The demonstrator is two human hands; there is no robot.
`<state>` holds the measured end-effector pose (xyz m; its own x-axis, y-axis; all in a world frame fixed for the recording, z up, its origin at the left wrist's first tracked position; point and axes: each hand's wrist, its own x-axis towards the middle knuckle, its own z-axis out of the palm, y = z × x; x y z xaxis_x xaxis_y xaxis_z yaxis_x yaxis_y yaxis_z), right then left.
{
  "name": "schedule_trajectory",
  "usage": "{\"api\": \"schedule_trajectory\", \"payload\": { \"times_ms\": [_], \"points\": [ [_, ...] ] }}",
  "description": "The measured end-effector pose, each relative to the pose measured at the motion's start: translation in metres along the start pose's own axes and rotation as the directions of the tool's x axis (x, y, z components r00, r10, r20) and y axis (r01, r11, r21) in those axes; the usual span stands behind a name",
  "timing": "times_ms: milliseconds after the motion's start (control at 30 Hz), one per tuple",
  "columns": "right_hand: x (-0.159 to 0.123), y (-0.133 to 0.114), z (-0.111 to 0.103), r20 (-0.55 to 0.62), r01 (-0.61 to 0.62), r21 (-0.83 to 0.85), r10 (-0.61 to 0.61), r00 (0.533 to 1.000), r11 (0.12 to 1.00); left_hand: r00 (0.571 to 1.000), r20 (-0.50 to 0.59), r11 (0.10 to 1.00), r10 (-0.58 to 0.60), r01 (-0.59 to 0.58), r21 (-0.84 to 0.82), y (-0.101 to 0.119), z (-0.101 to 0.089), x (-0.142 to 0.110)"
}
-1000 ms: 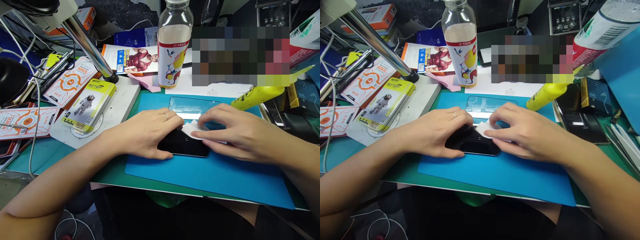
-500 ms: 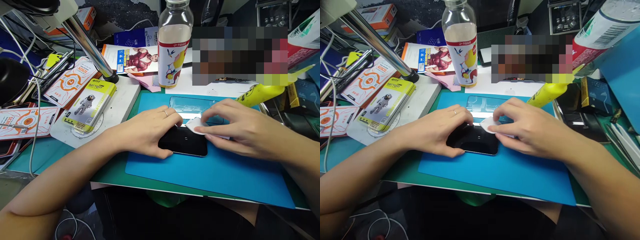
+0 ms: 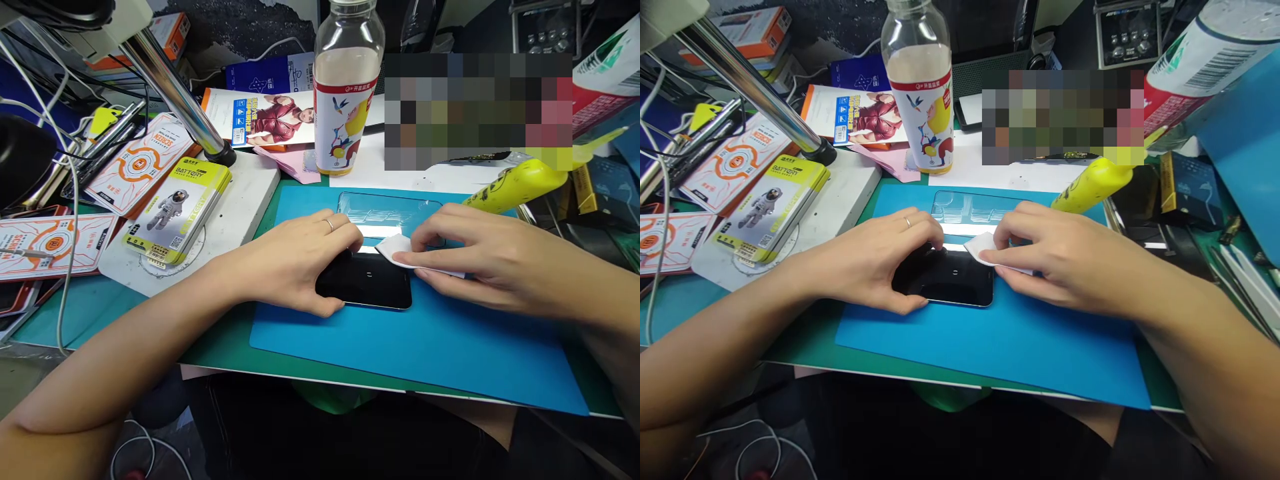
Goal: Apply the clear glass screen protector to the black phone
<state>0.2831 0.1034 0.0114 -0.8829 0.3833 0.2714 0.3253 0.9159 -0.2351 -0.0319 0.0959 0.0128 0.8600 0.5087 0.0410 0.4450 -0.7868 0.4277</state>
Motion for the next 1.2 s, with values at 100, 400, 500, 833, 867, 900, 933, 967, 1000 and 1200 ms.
{"api": "schedule_trajectory", "payload": {
  "times_ms": [100,400,500,833,867,900,933,967,1000,1200],
  "points": [
    [-0.001,-0.001,-0.004,0.073,-0.015,0.097,0.008,0.997,0.995,1.0,0.009,1.0,0.007,-0.007,-0.017,-0.001,0.001,0.0],
    [-0.004,-0.002,-0.005,0.069,-0.081,-0.01,0.081,0.994,0.997,1.0,0.016,1.0,0.023,-0.022,-0.02,-0.003,0.0,0.0],
    [-0.001,-0.007,0.0,0.062,-0.041,0.011,0.04,0.997,0.999,0.999,0.02,0.999,0.028,-0.028,-0.025,-0.004,0.001,0.0],
    [-0.004,-0.003,-0.006,0.077,-0.075,0.024,0.073,0.994,0.997,0.999,0.04,0.999,0.013,-0.011,-0.041,-0.004,-0.001,0.0],
    [-0.003,-0.004,-0.004,0.089,-0.063,0.058,0.057,0.994,0.996,0.999,0.041,0.999,0.011,-0.009,-0.043,-0.004,-0.001,0.0],
    [-0.002,-0.005,-0.003,0.103,-0.047,0.096,0.037,0.994,0.994,0.999,0.041,0.999,0.009,-0.007,-0.045,-0.004,-0.001,0.0],
    [0.0,-0.007,-0.001,0.118,-0.033,0.133,0.017,0.993,0.991,0.999,0.042,0.999,0.007,-0.005,-0.046,-0.004,-0.001,0.0],
    [0.002,-0.009,0.001,0.129,-0.022,0.165,0.001,0.992,0.986,0.999,0.044,0.999,0.005,-0.003,-0.047,-0.004,-0.001,0.0],
    [0.003,-0.011,0.002,0.135,-0.011,0.192,-0.015,0.991,0.981,0.999,0.048,0.999,0.003,0.0,-0.047,-0.005,-0.001,0.0],
    [0.003,-0.011,-0.006,0.148,-0.068,0.234,0.034,0.988,0.97,0.997,0.072,0.999,-0.014,0.017,-0.05,-0.004,-0.002,0.001]
  ]
}}
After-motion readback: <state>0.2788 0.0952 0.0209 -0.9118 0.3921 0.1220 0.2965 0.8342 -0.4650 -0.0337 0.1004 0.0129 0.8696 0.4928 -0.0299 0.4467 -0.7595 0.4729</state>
